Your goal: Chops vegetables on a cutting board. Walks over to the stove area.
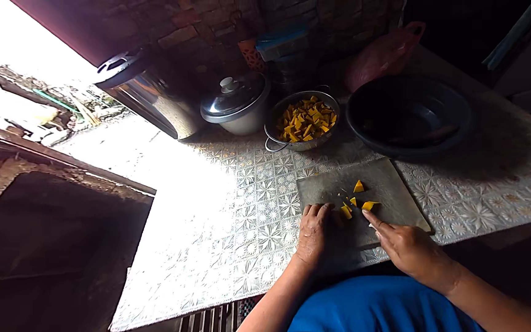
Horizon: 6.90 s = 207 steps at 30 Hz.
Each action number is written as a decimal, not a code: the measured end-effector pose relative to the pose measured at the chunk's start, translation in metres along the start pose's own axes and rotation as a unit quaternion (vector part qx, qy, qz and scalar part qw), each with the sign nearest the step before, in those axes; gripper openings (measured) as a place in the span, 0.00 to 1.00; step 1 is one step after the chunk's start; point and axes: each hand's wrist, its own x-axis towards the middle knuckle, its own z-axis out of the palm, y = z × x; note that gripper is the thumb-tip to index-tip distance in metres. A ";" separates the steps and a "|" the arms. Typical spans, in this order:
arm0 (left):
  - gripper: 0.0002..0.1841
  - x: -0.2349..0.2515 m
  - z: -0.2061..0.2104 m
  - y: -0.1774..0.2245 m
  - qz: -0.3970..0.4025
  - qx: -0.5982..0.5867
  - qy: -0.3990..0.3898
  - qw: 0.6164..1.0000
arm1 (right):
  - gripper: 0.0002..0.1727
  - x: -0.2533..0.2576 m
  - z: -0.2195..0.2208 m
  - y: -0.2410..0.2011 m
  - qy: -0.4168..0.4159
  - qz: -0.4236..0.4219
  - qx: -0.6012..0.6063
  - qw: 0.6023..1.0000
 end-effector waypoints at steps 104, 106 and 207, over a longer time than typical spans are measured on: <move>0.11 -0.022 -0.021 -0.005 -0.023 -0.005 0.007 1.000 | 0.26 -0.007 -0.012 -0.003 -0.008 -0.029 -0.006 1.000; 0.22 -0.013 -0.018 0.000 -0.003 0.009 -0.028 1.000 | 0.26 -0.007 -0.020 0.005 0.020 0.005 -0.012 1.000; 0.21 0.342 0.029 -0.035 -0.144 0.105 -0.239 0.955 | 0.25 -0.035 0.000 0.083 0.219 0.119 -0.166 0.954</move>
